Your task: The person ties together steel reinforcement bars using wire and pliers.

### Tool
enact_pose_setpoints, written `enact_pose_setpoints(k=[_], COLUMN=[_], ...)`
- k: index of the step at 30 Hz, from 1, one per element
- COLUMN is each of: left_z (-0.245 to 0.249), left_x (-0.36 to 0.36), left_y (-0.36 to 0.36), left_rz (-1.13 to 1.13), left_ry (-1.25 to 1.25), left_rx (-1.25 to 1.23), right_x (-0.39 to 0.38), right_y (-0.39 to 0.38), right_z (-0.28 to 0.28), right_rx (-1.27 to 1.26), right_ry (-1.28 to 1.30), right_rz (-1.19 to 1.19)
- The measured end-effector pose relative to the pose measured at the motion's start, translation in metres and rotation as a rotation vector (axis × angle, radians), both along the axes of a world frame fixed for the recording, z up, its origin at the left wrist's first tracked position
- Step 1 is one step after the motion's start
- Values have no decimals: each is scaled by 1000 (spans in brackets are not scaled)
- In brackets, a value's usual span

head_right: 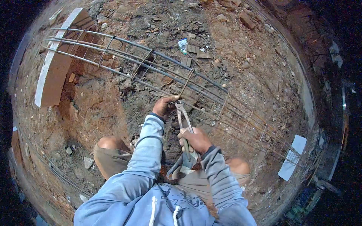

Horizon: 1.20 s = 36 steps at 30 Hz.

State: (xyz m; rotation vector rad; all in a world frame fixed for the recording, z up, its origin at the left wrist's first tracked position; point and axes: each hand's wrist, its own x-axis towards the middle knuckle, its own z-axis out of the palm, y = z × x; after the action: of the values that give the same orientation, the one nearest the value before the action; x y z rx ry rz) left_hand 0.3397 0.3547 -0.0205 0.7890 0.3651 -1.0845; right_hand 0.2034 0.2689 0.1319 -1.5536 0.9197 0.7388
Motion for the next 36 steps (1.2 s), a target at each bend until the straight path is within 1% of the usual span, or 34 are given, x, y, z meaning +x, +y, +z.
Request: enact_pose_setpoints(k=[2,3,4,5,6,7,8,9,10,12,13,14,15,16,17,18,19,20,22,23,24,25,26,27,28,29,30,31,32,33,34,36], left_z=[5,5,5,9,11,13,24,35,34,36,66,70,67,58,41,21,11,25,60,79,70,74,79,87,87,87,86,83,80,78,76,73], left_x=[-1,-3,-5,-4,-5,-9,-12,-17,-22,-36,-44,-56,-57,-57,-60,-63,-64,-64,-71,-74,-76,-71,-66,-67,-65,-64,-63,-58,-56,-55,-55,-53], left_y=[0,-1,0,5,7,6,5,2,5,9,1,-4,0,4,6,7,3,-4,-17,-22,-21,-21,-19,-13,-11,-9,-6,-1,2,3,5,10], left_rz=[-3,6,16,-60,-57,3,58,138,131,-95,-140,-155,-195,-239,-247,-273,-291,-291,-145,-107,-113,-200,-286,-385,-371,-354,-342,-376,-365,-397,-432,-446], left_ry=[-3,-4,-5,-41,-48,-95,-140,-191,-198,-137,-2,136,105,75,62,-105,-274,-282,-150,-185,-189,-291,-394,-491,-496,-544,-594,-544,-551,-580,-609,-600], left_rx=[-7,-7,-4,10,25,58,92,187,200,310,143,73,40,7,11,151,285,282,339,432,440,522,608,717,739,747,753,658,674,675,677,673], right_x=[-31,-37,-45,-44,-43,-41,-40,-43,-43,-45,-50,-54,-56,-53,-47,-44,-53,-52,-48,-51,-55,-54,-53,-53,-52,-53,-54,-57,-62,-67,-64,-71], right_y=[4,17,29,37,44,47,47,46,44,39,38,36,30,31,35,36,36,38,56,56,57,57,53,43,35,39,34,33,32,34,31,32], right_z=[-37,-47,-68,-80,-89,-97,-102,-106,-106,-101,-101,-101,-100,-85,-74,-68,-86,-84,-69,-69,-69,-66,-63,-58,-55,-49,-41,-46,-57,-70,-63,-73], right_rx=[791,971,1114,1225,1342,1405,1426,1420,1410,1381,1302,1223,1217,1072,899,722,522,26,-567,-562,-626,-686,-671,-199,278,789,926,1133,1338,1519,1651,1806], right_ry=[-58,-181,-308,-345,-381,-426,-425,-420,-421,-398,-329,-264,-114,-47,-97,-141,-227,-140,-60,-58,-174,-298,-310,-175,-26,-128,-67,-76,-79,-138,-179,-211], right_rz=[-592,-693,-739,-737,-736,-703,-707,-690,-668,-634,-655,-673,-669,-678,-593,-511,-411,-286,-206,-217,-141,-61,-62,-221,-353,-666,-797,-816,-827,-777,-801,-789])
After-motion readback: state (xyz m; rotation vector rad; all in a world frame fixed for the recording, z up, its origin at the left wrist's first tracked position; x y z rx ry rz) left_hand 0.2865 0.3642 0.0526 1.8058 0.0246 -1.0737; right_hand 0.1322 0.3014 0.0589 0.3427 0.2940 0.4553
